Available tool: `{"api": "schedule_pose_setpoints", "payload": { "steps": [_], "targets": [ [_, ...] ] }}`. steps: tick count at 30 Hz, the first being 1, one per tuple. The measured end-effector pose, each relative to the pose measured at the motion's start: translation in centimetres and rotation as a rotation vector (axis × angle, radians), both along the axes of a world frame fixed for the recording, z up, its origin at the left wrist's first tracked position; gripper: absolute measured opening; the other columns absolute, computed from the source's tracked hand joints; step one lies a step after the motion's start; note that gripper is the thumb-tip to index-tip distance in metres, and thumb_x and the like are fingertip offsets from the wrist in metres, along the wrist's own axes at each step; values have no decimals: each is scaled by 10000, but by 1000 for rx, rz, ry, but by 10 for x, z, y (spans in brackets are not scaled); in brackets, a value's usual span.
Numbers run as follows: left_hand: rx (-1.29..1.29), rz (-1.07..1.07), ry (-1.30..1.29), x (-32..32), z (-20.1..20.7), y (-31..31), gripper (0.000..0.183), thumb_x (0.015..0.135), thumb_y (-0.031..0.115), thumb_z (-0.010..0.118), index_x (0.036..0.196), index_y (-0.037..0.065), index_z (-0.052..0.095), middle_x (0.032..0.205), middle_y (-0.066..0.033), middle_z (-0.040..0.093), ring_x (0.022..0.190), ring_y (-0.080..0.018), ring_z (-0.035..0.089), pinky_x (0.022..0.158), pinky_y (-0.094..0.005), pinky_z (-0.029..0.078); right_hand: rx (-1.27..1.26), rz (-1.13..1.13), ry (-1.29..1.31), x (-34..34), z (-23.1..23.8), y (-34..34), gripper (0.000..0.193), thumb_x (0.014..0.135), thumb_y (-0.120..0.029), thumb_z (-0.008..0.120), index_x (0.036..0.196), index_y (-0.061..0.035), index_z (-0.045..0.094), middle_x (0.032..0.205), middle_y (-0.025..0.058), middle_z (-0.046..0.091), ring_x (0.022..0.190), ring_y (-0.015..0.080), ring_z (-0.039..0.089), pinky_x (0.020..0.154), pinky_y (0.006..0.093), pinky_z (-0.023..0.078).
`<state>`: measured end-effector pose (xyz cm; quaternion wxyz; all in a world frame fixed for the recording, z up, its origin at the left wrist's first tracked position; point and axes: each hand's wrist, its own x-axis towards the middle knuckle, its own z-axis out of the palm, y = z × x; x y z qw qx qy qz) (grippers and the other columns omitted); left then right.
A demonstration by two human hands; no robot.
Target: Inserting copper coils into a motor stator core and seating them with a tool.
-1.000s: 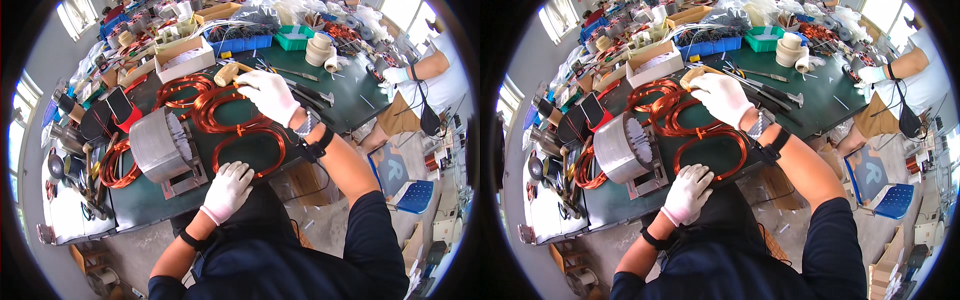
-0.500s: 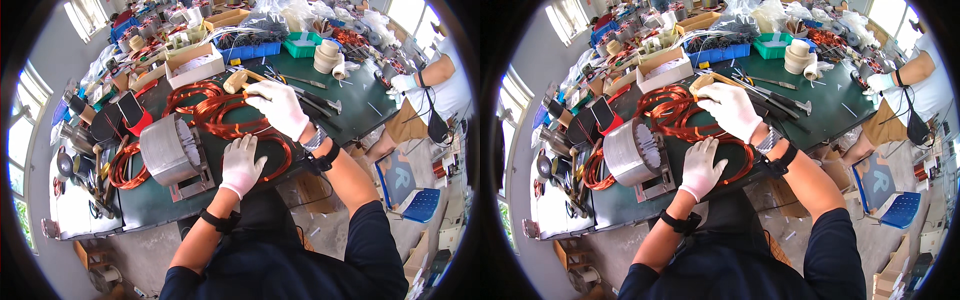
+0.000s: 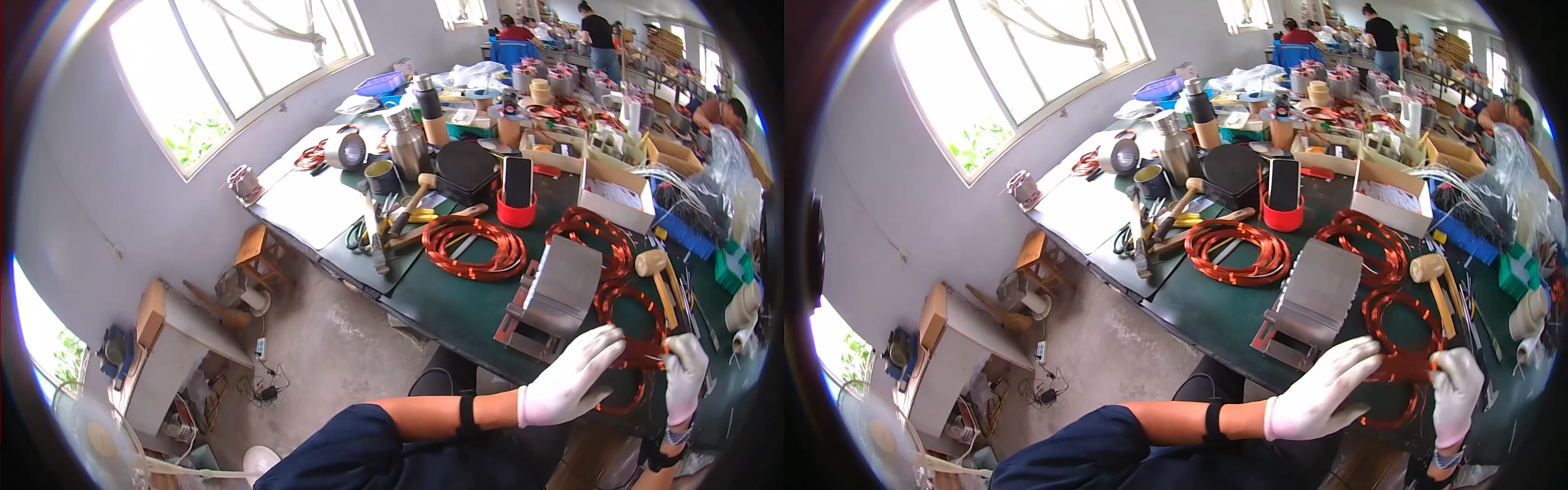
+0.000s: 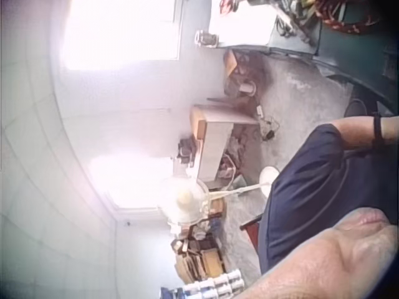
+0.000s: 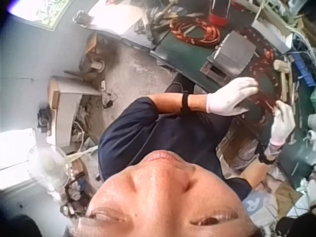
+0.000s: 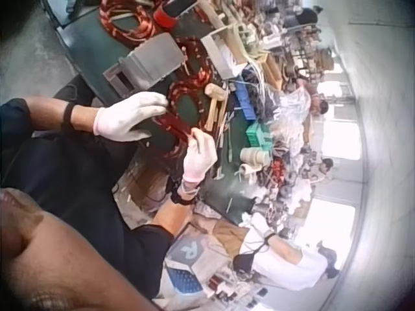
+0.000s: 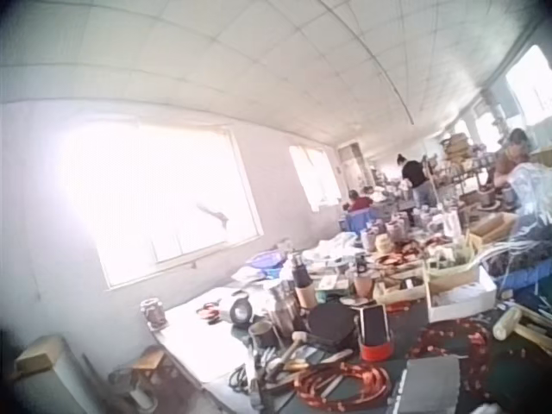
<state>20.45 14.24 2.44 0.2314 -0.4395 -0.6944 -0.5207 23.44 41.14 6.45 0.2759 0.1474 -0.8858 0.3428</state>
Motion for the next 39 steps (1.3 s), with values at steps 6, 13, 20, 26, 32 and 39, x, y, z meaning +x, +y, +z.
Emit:
{"api": "schedule_pose_setpoints", "payload": {
  "steps": [6, 13, 20, 26, 32, 39],
  "targets": [
    [35, -192, -714, -16, -3, 16, 169, 975, 136, 686, 1006, -11, 608, 783, -60, 570, 737, -153, 566, 699, -343, 475, 52, -25, 67, 6, -16, -14, 204, 834, 7, 637, 1034, 33, 674, 941, 151, 619, 860, 311, 613, 772, 379, 492],
    [175, -217, -967, -22, -3, 3, 144, 947, 183, 698, 891, 62, 642, 750, 33, 539, 707, -54, 506, 608, -252, 414, 9, -659, -14, 22, -34, -25, 530, 753, -251, 893, 1147, -1, 642, 1114, 178, 662, 1065, 373, 641, 963, 455, 504],
    [396, -610, -1175, -34, -17, 5, 196, 1019, 177, 651, 966, -7, 613, 691, 26, 484, 543, -56, 362, 529, -246, 315, -921, -138, -313, 11, -50, -2, 287, 890, -101, 772, 1132, 15, 671, 916, 17, 706, 813, 72, 656, 739, 255, 530],
    [-103, -300, -983, -24, -24, 8, 231, 940, 220, 774, 970, 11, 680, 789, 29, 576, 701, -65, 509, 670, -233, 435, -708, -36, -548, 30, -54, 28, 165, 908, -79, 767, 1047, -9, 713, 840, -13, 676, 683, 38, 588, 648, 217, 488],
    [-158, -333, -847, -32, -49, 11, 322, 1047, 286, 630, 862, 23, 612, 771, 6, 574, 706, -81, 479, 685, -260, 417, -452, 139, -551, 32, -72, 42, 199, 900, -157, 805, 909, 12, 701, 821, 11, 642, 781, 75, 556, 757, 302, 500],
    [-239, -82, -711, -33, -52, 15, 334, 1054, 137, 573, 755, -13, 553, 618, -35, 452, 596, -75, 402, 536, -302, 375, -367, -155, -321, 22, -75, 6, 398, 1030, -289, 643, 851, 59, 714, 618, 132, 621, 550, 96, 542, 530, 301, 445]
  ]
}}
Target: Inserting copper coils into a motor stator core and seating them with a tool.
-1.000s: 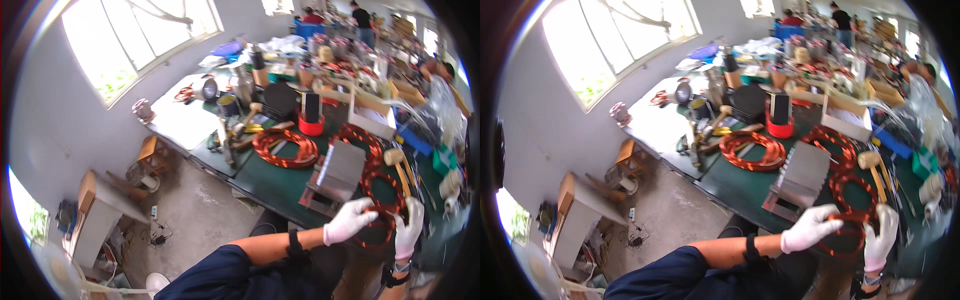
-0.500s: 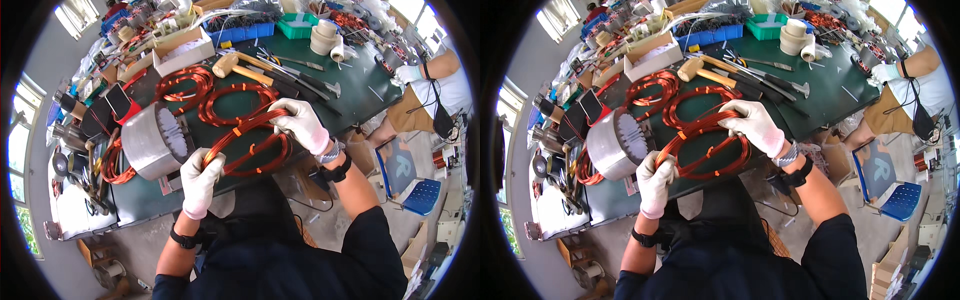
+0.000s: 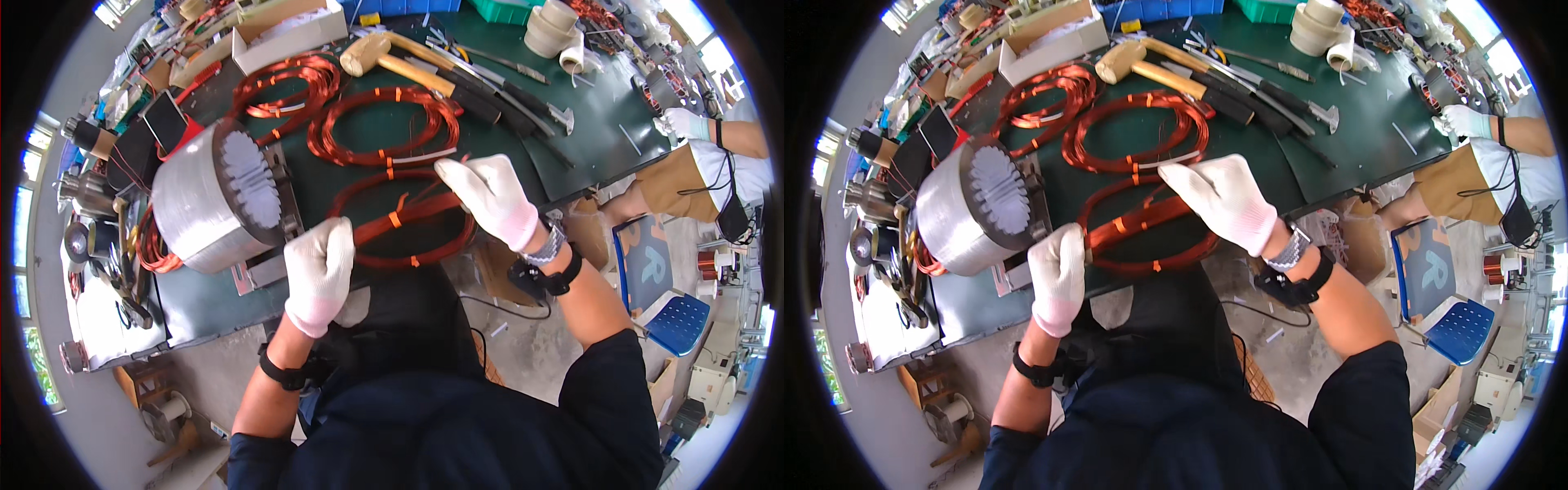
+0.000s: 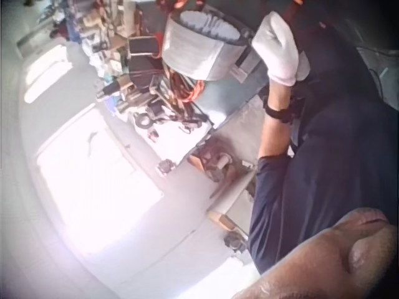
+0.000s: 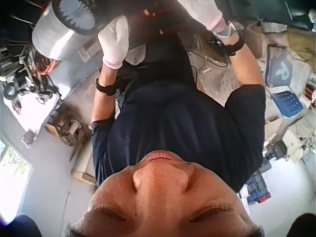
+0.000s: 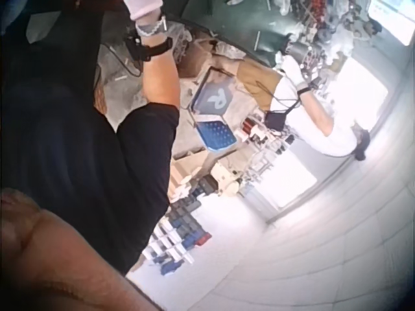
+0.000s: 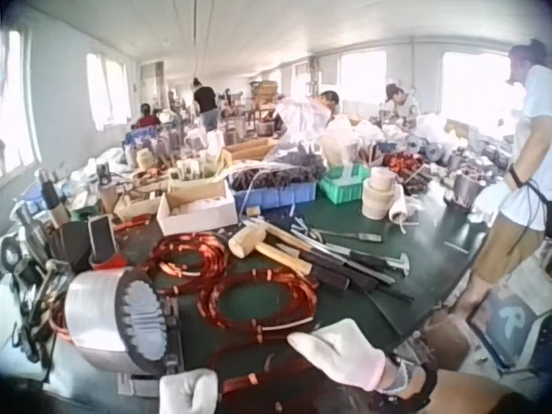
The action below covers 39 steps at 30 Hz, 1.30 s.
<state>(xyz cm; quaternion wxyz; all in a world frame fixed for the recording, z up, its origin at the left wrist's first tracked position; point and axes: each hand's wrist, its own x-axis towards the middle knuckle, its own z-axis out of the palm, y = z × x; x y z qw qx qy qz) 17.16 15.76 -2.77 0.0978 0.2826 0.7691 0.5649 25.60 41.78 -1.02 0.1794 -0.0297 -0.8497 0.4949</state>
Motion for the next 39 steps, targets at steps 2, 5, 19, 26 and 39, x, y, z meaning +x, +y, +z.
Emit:
{"api": "schedule_pose_setpoints", "payload": {
  "steps": [2, 5, 19, 26, 39],
  "targets": [
    [-106, -3, 126, 2, 7, 3, 316, 1035, 128, 589, 757, -18, 560, 600, -77, 445, 565, -108, 405, 528, -321, 384, 124, -22, 2, -7, -2, 1, 377, 1018, -261, 655, 819, 55, 704, 588, 175, 555, 505, 139, 533, 510, 321, 433],
    [-94, -72, 51, -10, 15, 6, 273, 1026, 160, 594, 820, -19, 592, 663, -97, 501, 607, -139, 457, 580, -319, 421, 40, -83, 45, -23, -9, 7, 376, 1008, -247, 663, 788, 56, 695, 557, 141, 534, 480, 166, 507, 504, 324, 422],
    [672, -185, -528, 7, 92, -3, 317, 1077, 325, 583, 958, 32, 558, 683, 35, 431, 541, -39, 300, 498, -223, 255, 883, 149, 450, -11, 94, -72, 1002, 534, -450, 909, 1418, -137, 558, 1454, 135, 502, 1336, 393, 474, 1104, 651, 361],
    [836, -198, -901, 10, 103, -13, 327, 1098, 355, 527, 978, 53, 560, 645, 74, 321, 518, -43, 258, 480, -219, 225, 995, -11, 477, -28, 74, -94, 509, 898, -226, 643, 1402, -189, 578, 1318, 123, 575, 1137, 330, 552, 1031, 537, 424],
    [597, -118, -380, 13, 105, -35, 262, 1074, 240, 549, 981, -5, 543, 652, 46, 402, 508, -43, 286, 485, -229, 255, 327, 211, 41, 5, 81, -82, 400, 850, -147, 742, 1224, -52, 636, 1125, 143, 631, 948, 319, 684, 823, 396, 557]
  ]
}}
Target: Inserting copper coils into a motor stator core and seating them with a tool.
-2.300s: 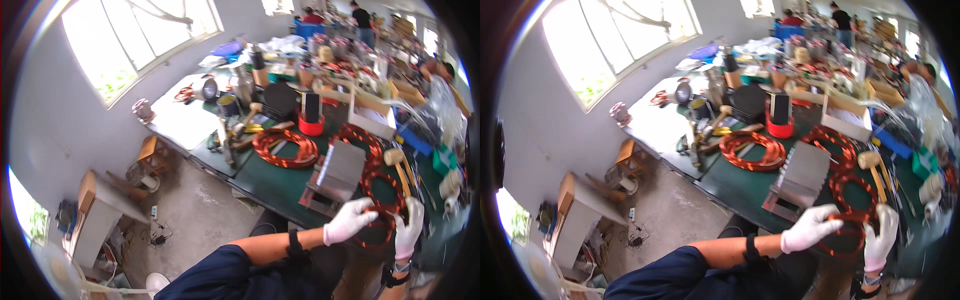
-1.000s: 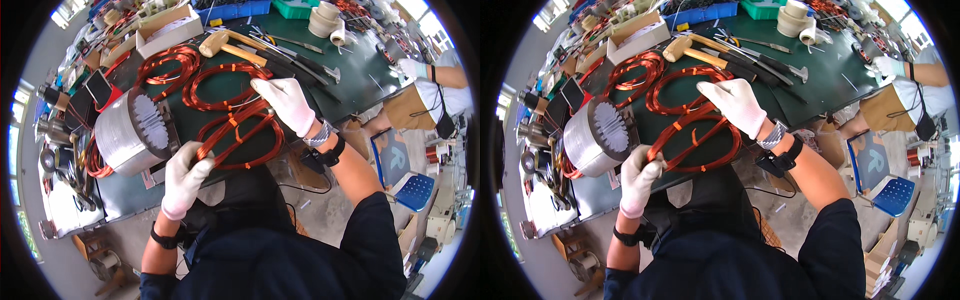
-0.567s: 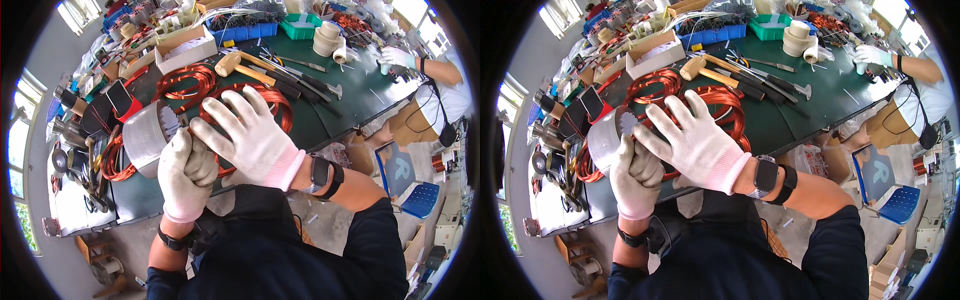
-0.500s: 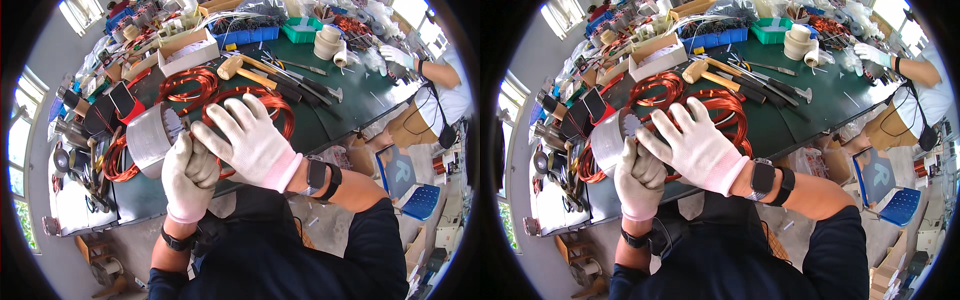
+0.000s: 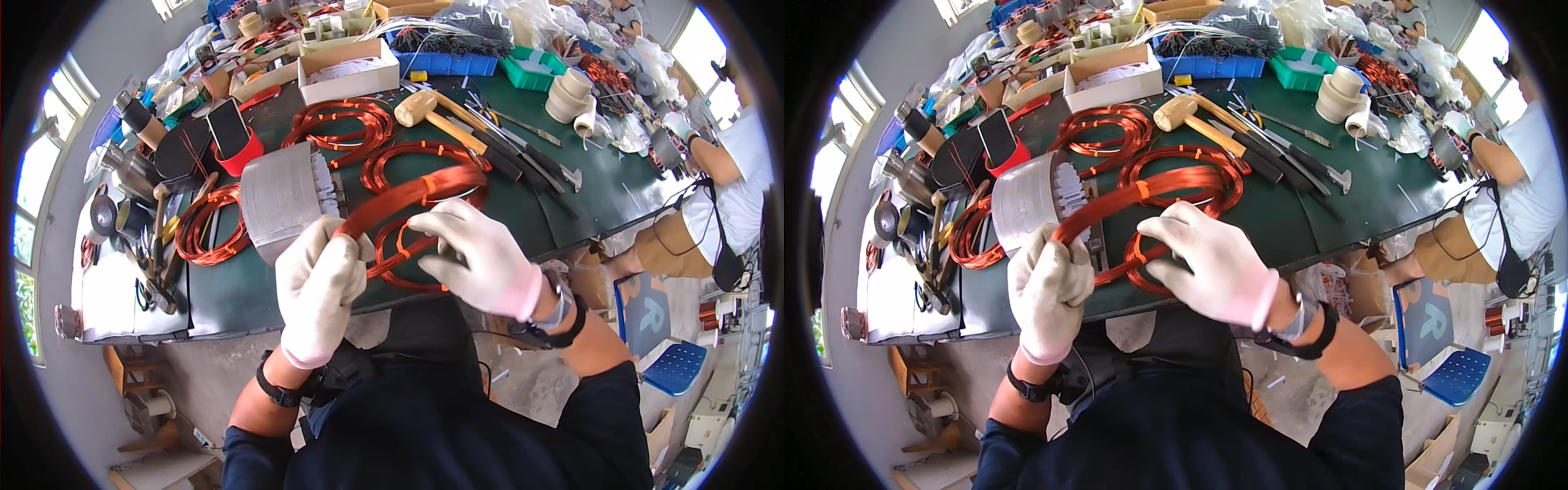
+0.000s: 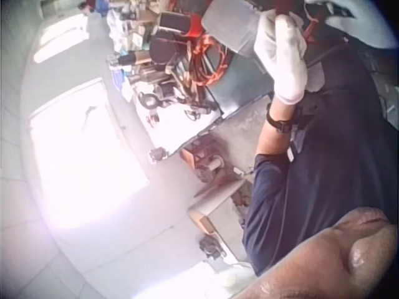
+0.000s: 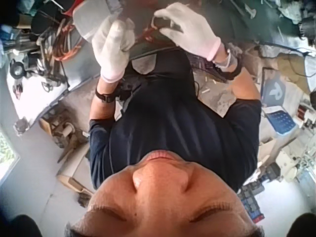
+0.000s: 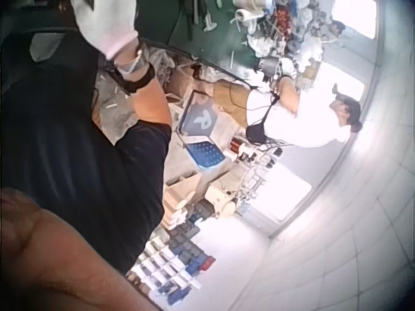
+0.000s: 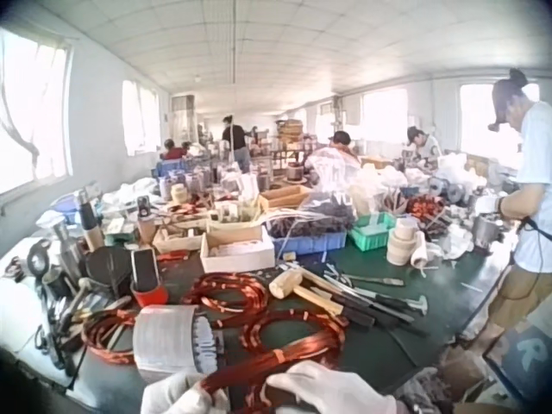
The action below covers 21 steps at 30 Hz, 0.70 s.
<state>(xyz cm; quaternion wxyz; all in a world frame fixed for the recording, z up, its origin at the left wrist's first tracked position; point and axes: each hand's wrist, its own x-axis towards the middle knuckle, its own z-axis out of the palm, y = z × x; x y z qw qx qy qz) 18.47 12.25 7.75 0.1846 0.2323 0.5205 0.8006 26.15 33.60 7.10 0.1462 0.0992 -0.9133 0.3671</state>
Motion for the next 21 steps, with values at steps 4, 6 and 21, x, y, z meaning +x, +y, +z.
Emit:
{"api": "schedule_pose_setpoints", "payload": {
  "steps": [4, 6, 21],
  "targets": [
    [-245, -18, 196, 13, 4, -2, 215, 1020, 141, 555, 1038, -67, 606, 776, -9, 580, 614, -34, 411, 568, -211, 344, 357, 161, -160, -31, -25, 19, 260, 997, -261, 587, 1152, -87, 703, 1115, 162, 657, 875, 326, 693, 801, 436, 552],
    [-252, -85, 279, 13, 1, -4, 213, 1015, 142, 568, 1033, -66, 612, 813, -11, 597, 629, -28, 415, 592, -203, 356, 311, 324, -114, -41, -44, 25, 210, 1008, -234, 575, 1085, -96, 714, 983, 129, 687, 864, 308, 692, 778, 434, 557],
    [-29, 32, 4, 2, -2, 6, 244, 1081, 207, 531, 967, -7, 560, 640, 57, 376, 503, -23, 277, 473, -206, 240, 53, -17, 175, -11, -34, -13, 145, 827, -55, 764, 941, -71, 677, 934, 62, 612, 841, 286, 668, 710, 370, 552]
  ]
}}
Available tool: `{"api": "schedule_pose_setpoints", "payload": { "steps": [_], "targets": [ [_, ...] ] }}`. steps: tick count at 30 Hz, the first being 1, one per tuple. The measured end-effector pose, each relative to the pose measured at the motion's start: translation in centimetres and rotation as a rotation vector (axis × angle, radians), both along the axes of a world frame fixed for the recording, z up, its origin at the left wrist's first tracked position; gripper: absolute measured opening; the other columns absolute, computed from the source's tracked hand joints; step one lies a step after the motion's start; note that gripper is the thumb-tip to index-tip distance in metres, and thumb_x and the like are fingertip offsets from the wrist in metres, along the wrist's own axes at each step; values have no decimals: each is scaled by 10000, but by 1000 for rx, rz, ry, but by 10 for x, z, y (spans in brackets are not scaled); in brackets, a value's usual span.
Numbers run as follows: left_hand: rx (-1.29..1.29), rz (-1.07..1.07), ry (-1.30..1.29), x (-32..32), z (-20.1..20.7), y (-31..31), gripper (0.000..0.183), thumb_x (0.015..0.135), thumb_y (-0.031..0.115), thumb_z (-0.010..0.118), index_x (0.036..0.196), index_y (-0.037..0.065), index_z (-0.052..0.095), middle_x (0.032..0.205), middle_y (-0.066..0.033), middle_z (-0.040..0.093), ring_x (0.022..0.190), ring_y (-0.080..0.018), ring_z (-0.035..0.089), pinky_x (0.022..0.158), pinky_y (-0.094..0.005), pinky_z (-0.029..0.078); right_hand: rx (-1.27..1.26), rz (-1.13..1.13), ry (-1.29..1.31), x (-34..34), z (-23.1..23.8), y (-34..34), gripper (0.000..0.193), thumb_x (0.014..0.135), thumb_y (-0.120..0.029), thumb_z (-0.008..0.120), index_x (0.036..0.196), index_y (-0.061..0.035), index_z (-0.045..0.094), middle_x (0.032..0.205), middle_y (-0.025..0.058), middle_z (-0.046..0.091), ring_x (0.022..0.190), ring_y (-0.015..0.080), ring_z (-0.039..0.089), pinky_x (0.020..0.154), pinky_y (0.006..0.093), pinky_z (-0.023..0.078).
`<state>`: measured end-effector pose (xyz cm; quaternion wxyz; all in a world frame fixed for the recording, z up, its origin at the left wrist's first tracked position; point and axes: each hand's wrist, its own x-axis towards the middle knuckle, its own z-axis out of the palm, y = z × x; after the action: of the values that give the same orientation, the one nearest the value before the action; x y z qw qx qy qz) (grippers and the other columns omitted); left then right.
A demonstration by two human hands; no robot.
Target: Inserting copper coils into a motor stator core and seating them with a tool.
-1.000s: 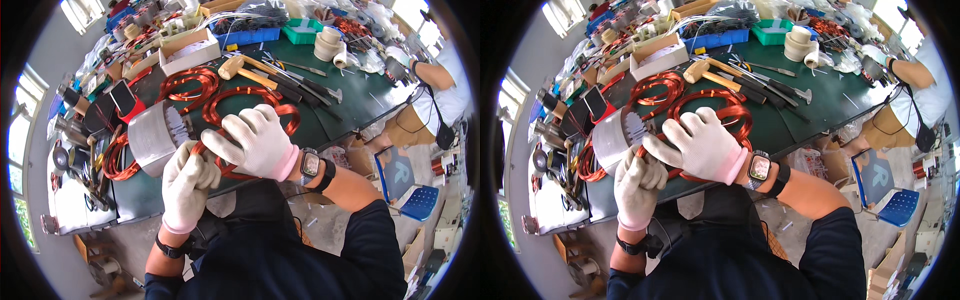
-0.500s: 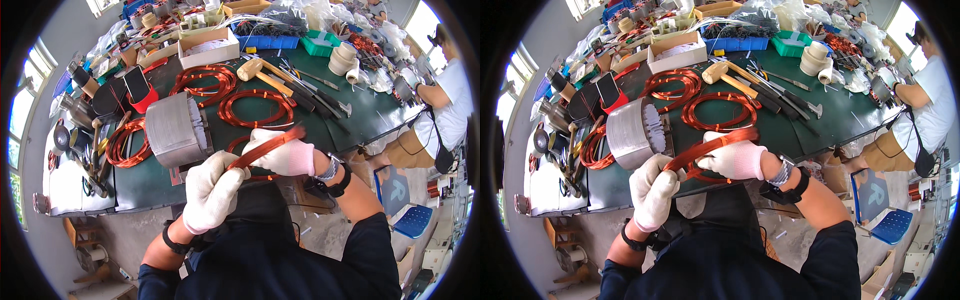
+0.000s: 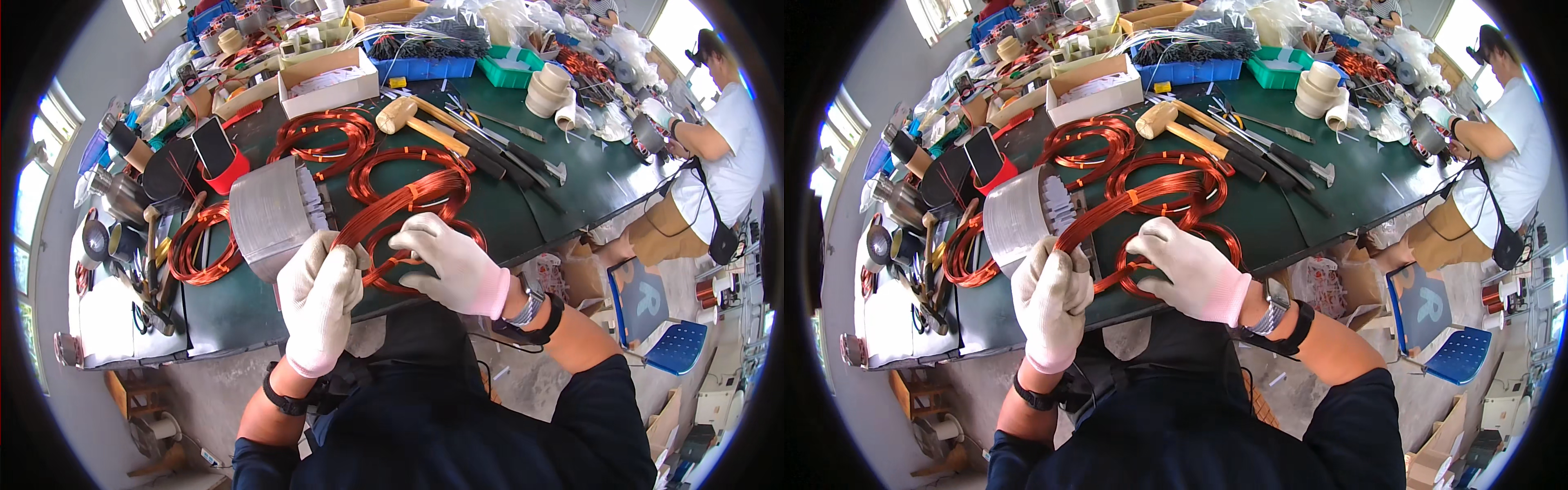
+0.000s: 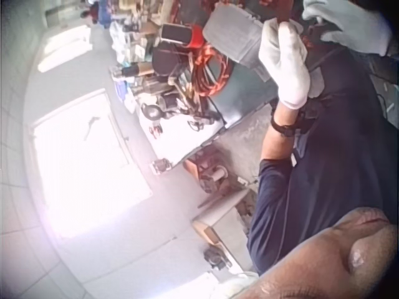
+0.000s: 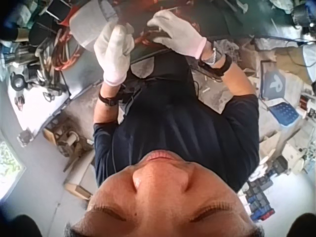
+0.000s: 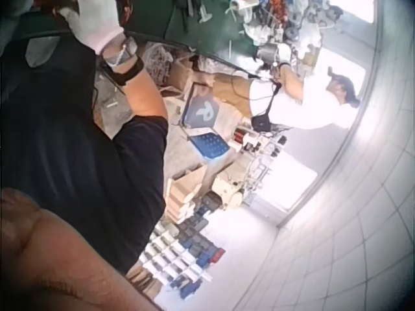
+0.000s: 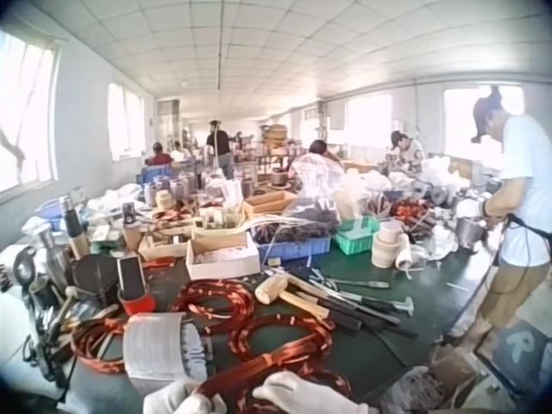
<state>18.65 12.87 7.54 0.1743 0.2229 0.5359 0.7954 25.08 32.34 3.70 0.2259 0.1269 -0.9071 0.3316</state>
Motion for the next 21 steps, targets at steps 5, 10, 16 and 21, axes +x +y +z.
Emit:
{"api": "schedule_pose_setpoints", "payload": {
  "steps": [5, 10, 16, 21],
  "targets": [
    [-31, -5, 1, 2, 1, -3, 253, 1064, 191, 541, 1002, -52, 578, 683, 16, 455, 520, -25, 295, 490, -220, 261, 184, 123, 33, -5, -7, 7, 124, 849, -41, 747, 949, -42, 674, 999, 78, 657, 869, 291, 678, 746, 392, 573],
    [-99, -24, 82, 9, -3, -6, 257, 1050, 193, 550, 982, -53, 582, 707, -18, 510, 547, -36, 349, 512, -225, 294, 41, 36, 43, -3, -14, 1, 65, 866, -31, 695, 911, -26, 649, 919, 114, 639, 824, 313, 662, 708, 403, 547],
    [-169, -22, 153, 18, -15, -1, 233, 1043, 179, 555, 986, -47, 574, 708, -8, 512, 543, -40, 370, 506, -224, 296, -540, -216, -155, -1, -30, -5, 78, 968, -35, 621, 923, 15, 659, 810, 65, 649, 679, 129, 636, 611, 293, 502],
    [95, 32, 36, 6, -19, -2, 276, 1064, 237, 561, 1032, -37, 576, 666, 27, 459, 513, -39, 348, 482, -239, 266, -680, -253, -194, 44, -12, 26, 154, 1007, -77, 596, 1017, 36, 699, 885, 71, 714, 737, 95, 679, 630, 243, 529]
  ]
}}
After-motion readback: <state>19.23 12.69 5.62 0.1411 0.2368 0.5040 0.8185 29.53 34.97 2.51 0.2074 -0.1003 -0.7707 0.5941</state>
